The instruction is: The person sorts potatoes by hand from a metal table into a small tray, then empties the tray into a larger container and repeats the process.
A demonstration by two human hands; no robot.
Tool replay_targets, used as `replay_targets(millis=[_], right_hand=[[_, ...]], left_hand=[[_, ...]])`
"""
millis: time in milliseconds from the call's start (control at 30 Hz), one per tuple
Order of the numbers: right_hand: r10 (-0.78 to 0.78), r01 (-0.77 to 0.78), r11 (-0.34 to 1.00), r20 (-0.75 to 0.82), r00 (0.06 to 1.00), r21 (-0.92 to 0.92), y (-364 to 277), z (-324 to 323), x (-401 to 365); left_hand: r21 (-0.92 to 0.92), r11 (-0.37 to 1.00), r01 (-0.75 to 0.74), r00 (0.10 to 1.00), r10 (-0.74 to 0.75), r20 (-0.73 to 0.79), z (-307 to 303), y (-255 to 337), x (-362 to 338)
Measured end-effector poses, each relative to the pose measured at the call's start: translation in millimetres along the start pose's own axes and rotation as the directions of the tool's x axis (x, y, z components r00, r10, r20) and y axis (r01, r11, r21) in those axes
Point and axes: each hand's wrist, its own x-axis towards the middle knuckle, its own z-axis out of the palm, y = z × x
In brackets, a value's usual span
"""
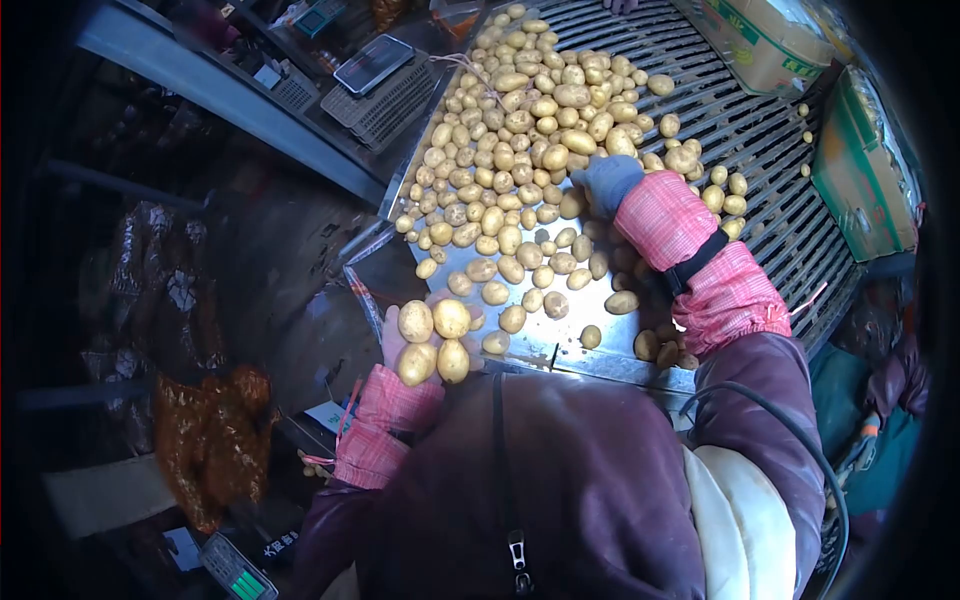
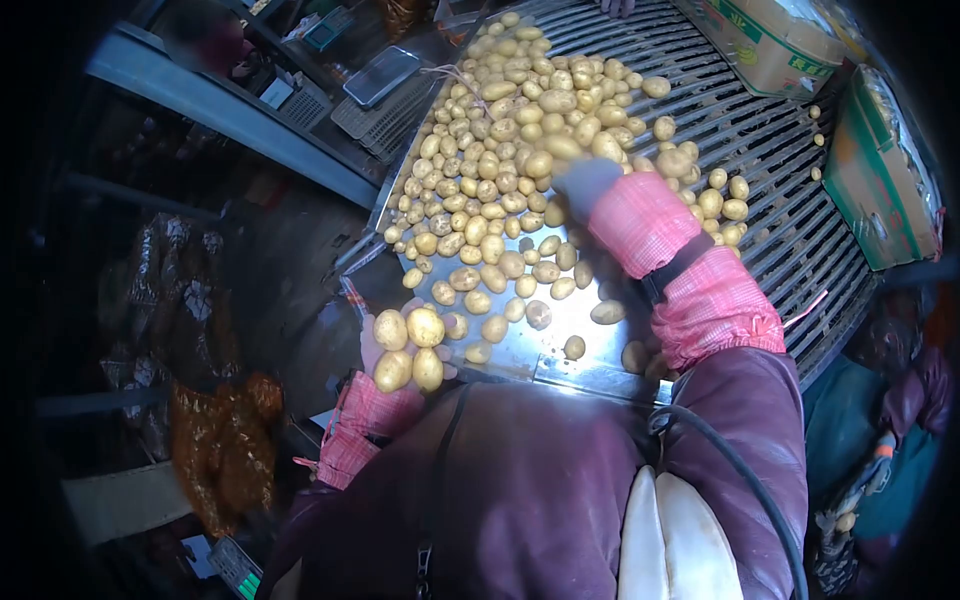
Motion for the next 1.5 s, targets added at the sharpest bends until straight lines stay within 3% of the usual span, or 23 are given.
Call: replay_targets(millis=[33,133,267,300,367,433,567,633,700,867,967,1000,1067,1133,1167,1200,1233,1267,1333,1367,1400,1433,1500], right_hand=[[0.021,-0.021,0.997,0.012,1.0,0.078,3,6,4],[-0.097,0.07,0.981,-0.148,0.984,-0.182,3,6,-7],[-0.082,0.108,0.989,-0.239,0.968,0.096,-11,1,-36],[-0.073,0.123,0.959,-0.199,0.977,0.254,-15,1,-39],[-0.222,0.265,0.507,-0.172,0.96,0.82,-35,20,-42],[-0.281,0.187,0.118,-0.148,0.948,0.975,-89,29,-60],[-0.464,-0.127,0.002,0.114,0.879,0.992,-182,43,-75],[-0.523,-0.199,0.008,0.173,0.835,0.98,-234,43,-81],[-0.541,-0.217,0.261,0.329,0.774,0.941,-269,48,-72],[-0.679,-0.188,0.445,0.467,0.566,0.875,-382,73,-43],[-0.709,-0.076,0.582,0.551,0.439,0.81,-463,88,-42],[-0.849,0.014,0.465,0.441,0.291,0.885,-487,96,-44],[-0.958,0.092,0.276,0.266,0.105,0.957,-532,108,-56],[-0.935,-0.069,0.338,0.343,0.095,0.939,-572,91,-90],[-0.92,-0.148,0.366,0.381,0.09,0.919,-591,83,-106],[-0.933,-0.119,0.326,0.34,0.121,0.938,-594,89,-107],[-0.943,-0.089,0.286,0.297,0.153,0.954,-593,92,-104],[-0.97,-0.132,0.205,0.219,0.102,0.97,-587,90,-98],[-0.966,-0.153,0.193,0.216,0.145,0.969,-560,115,-64],[-0.962,-0.161,0.181,0.209,0.177,0.97,-548,123,-52],[-0.908,-0.135,0.281,0.308,0.283,0.95,-538,112,-51],[-0.828,-0.124,0.374,0.391,0.402,0.919,-522,99,-51],[-0.84,-0.331,0.234,0.362,0.404,0.914,-473,120,-27]], left_hand=[[0.132,0.991,-0.029,0.997,0.037,-0.064,4,1,-2],[0.368,0.929,-0.051,0.99,0.097,-0.107,7,0,-1],[-0.351,0.935,0.042,0.992,0.003,0.126,-34,-21,8],[-0.332,0.942,0.045,0.99,0.002,0.138,-42,-24,10],[-0.298,0.953,0.051,0.988,-0.005,0.155,-58,-25,10],[-0.4,0.914,0.065,0.976,0.026,0.217,-74,-29,5],[-0.5,0.865,0.038,0.986,0.05,0.161,-94,-32,-24],[-0.414,0.909,0.036,0.999,-0.045,-0.011,-97,-12,-54],[-0.492,0.87,-0.025,1.0,0.023,-0.009,-135,-30,-68],[-0.61,0.754,-0.244,0.964,0.121,-0.236,-197,-41,-151],[-0.754,0.492,-0.434,0.901,0.219,-0.376,-233,-59,-202],[-0.597,0.593,-0.54,0.826,0.236,-0.512,-242,-65,-219],[-0.914,0.069,-0.399,0.825,0.462,-0.325,-292,-109,-244],[-0.804,-0.019,-0.594,0.689,0.505,-0.52,-289,-106,-268],[-0.497,0.172,-0.851,0.517,0.446,-0.731,-271,-87,-283],[-0.478,0.234,-0.847,0.53,0.439,-0.725,-313,-115,-295],[-0.262,0.308,-0.915,0.391,0.506,-0.769,-333,-136,-301],[-0.402,0.19,-0.896,0.427,0.618,-0.659,-370,-166,-307],[-0.432,0.211,-0.877,0.481,0.373,-0.793,-370,-167,-327],[-0.363,0.368,-0.856,0.38,-0.028,-0.925,-344,-148,-340],[-0.433,0.392,-0.811,0.457,-0.037,-0.889,-382,-197,-348],[-0.442,0.43,-0.787,0.408,-0.175,-0.896,-386,-198,-347],[-0.368,0.639,-0.676,0.257,-0.264,-0.93,-386,-198,-338]])
